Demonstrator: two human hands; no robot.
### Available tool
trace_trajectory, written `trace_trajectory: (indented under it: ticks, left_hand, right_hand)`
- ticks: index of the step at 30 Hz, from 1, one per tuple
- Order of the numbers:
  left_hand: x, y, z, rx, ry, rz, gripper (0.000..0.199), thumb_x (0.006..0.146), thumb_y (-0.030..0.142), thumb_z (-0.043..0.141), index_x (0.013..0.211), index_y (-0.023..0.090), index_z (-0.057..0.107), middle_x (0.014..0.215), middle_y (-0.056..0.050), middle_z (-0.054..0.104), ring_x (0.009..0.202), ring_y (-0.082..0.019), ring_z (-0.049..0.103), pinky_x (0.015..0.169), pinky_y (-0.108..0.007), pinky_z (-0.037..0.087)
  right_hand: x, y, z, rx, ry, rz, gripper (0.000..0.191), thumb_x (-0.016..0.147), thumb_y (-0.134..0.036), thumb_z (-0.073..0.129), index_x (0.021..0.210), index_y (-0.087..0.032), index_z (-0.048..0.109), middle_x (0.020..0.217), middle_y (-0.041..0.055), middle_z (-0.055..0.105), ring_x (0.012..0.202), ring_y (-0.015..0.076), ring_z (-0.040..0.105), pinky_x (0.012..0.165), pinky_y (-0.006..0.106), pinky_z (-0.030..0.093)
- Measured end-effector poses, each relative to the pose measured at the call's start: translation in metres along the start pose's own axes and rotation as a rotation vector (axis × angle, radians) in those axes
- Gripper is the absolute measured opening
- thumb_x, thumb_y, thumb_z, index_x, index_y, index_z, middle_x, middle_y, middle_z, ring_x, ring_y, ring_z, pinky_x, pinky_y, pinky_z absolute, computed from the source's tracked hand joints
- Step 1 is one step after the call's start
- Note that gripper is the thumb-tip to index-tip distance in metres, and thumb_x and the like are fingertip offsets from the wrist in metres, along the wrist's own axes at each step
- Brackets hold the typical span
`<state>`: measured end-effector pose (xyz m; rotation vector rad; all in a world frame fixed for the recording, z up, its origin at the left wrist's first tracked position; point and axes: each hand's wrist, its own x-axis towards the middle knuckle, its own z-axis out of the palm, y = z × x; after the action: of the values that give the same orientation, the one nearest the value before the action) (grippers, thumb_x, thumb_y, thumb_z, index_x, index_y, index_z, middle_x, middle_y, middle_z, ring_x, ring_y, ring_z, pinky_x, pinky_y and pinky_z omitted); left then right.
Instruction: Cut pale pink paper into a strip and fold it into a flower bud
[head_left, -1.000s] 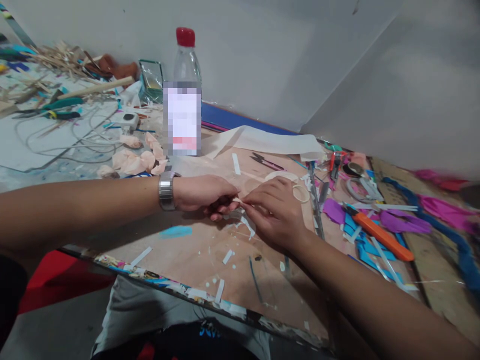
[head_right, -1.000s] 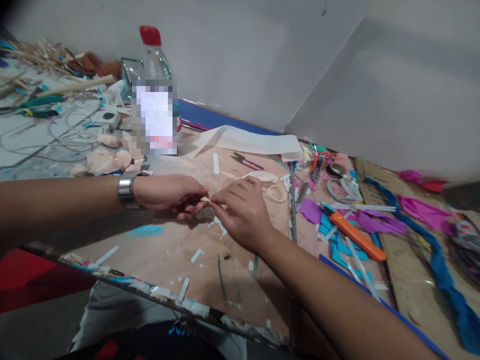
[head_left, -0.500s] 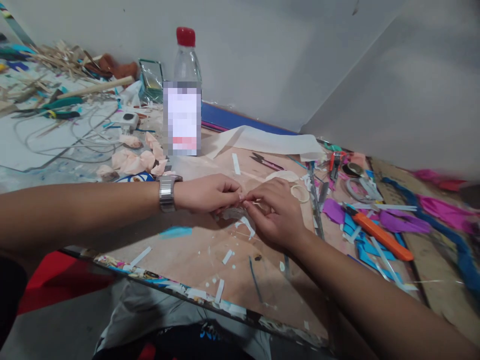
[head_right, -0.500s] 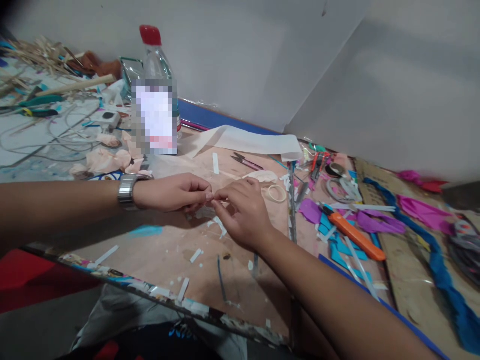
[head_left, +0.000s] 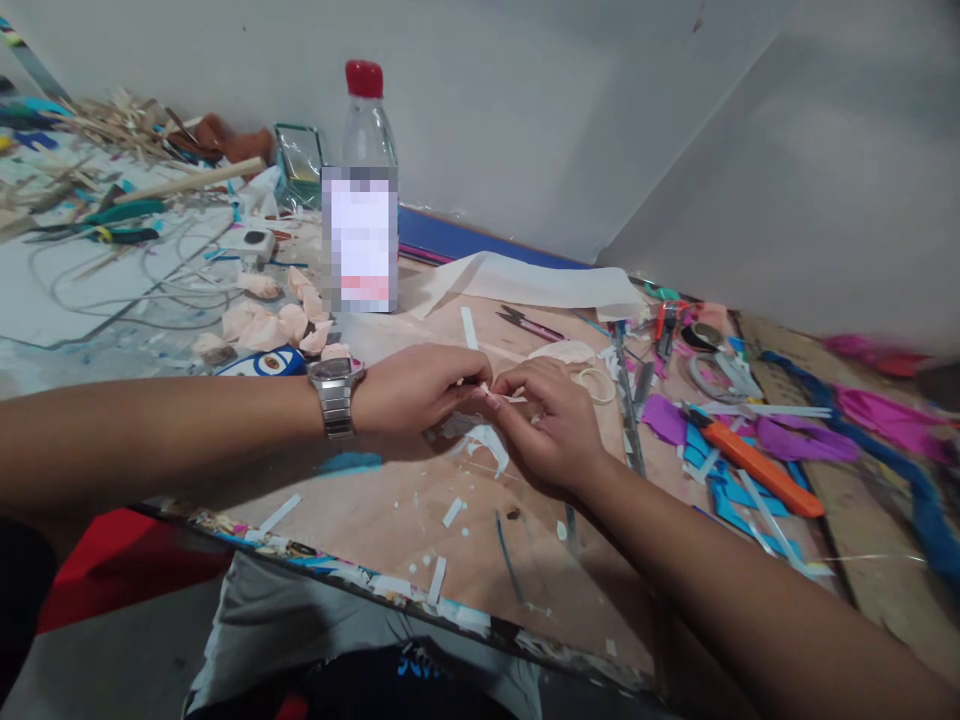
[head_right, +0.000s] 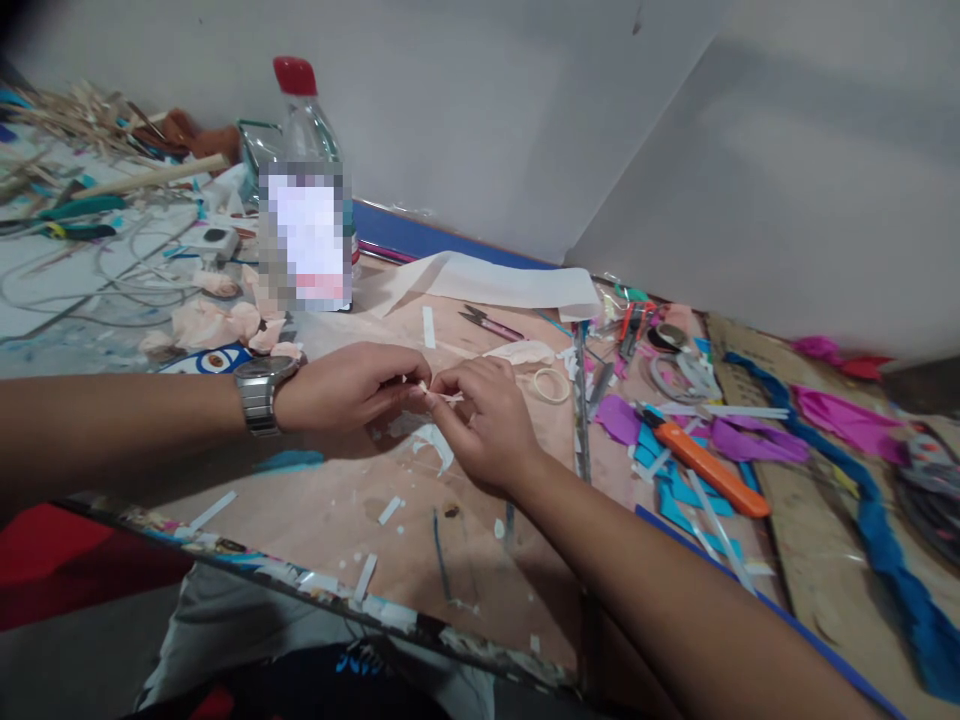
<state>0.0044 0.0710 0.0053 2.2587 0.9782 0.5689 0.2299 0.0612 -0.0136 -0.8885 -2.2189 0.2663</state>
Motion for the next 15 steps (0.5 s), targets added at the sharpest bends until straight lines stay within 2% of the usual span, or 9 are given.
trace_trajectory:
  ticks: [8,15]
  left_hand:
    - [-0.0009,0.0028,-0.0049,-0.076,0.118,-0.025,0.024,0.096,0.041,0.067,0.099,0.017,0.07,0.089,-0.001,0.072,0.074,-0.01,0.057,0.068,-0.024,0.037]
    - [-0.0006,0.0015,-0.008,-0.1,0.159,0.034,0.026,0.093,0.043,0.072,0.091,0.017,0.076,0.083,-0.001,0.072,0.076,-0.01,0.061,0.072,-0.024,0.042]
  right_hand:
    - [0.0004,0.0001,0.0014,-0.007,0.025,-0.052,0.012,0.098,-0.029,0.068,0.092,-0.02,0.065,0.084,-0.0006,0.068,0.082,0.013,0.06,0.083,0.033,0.04]
    - [0.0001,-0.0003,0.0013,0.002,0.026,-0.072,0.01,0.098,-0.026,0.069,0.093,-0.019,0.065,0.084,-0.0015,0.068,0.083,0.0118,0.06,0.082,0.032,0.039]
